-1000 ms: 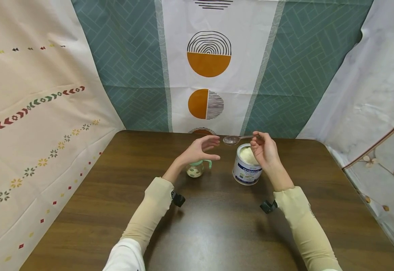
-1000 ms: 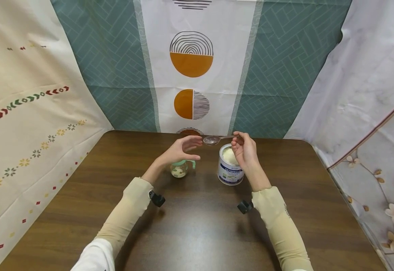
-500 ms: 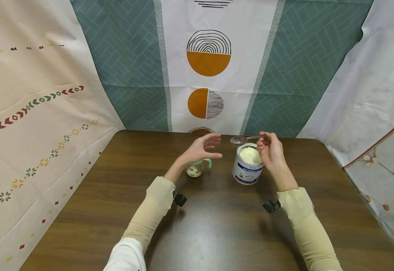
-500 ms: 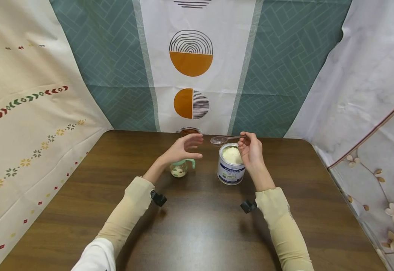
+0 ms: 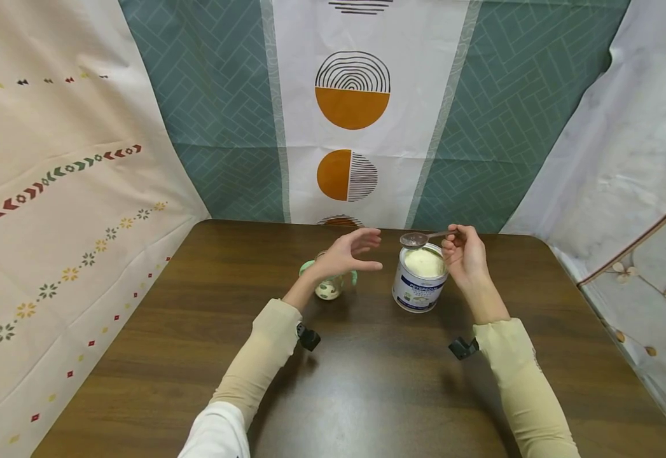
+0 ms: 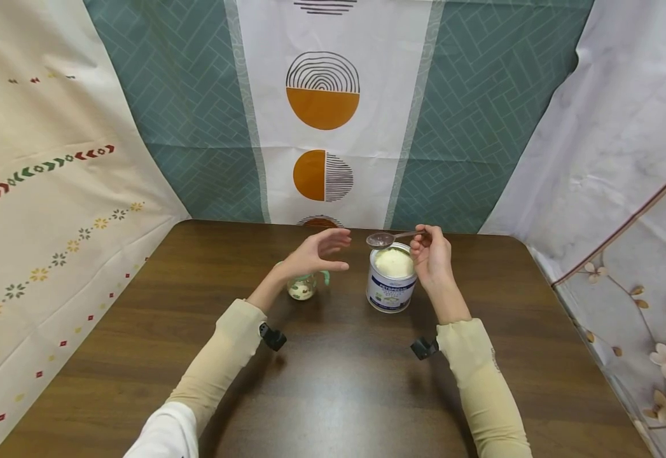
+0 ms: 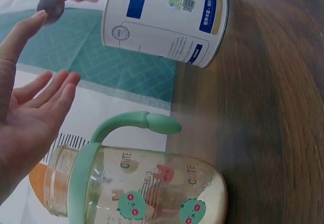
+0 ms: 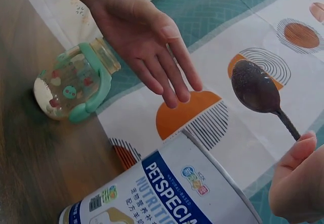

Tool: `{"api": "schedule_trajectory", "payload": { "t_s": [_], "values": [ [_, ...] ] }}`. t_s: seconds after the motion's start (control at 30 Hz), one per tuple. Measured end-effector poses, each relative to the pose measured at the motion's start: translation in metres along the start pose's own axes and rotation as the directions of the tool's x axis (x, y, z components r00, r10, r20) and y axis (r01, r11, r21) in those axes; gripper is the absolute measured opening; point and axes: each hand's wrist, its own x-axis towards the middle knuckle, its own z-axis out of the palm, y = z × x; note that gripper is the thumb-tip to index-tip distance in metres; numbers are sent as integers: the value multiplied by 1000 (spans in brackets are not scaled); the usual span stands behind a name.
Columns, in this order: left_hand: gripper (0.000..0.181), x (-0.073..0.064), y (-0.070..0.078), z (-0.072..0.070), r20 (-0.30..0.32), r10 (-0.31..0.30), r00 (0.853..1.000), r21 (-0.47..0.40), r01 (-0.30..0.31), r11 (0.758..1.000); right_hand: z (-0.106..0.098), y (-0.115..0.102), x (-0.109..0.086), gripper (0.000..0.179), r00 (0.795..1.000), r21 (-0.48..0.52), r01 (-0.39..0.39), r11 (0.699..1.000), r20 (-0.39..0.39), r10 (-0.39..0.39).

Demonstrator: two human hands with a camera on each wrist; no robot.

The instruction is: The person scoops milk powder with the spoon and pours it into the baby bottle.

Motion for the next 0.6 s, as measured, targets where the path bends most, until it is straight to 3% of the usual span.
{"api": "schedule_trajectory", "payload": {
  "t_s": [0.37,0.6],
  "values": [
    [66,2,-3,10,24,-25,999,20,25,999,-10,-1,2,44,1000,-69,10,998,-17,-11],
    [69,4,-7,20,46,-31,998,4,31,1000,-15,-2,4,42,998,-198,57,978,-20,-62]
  ]
}}
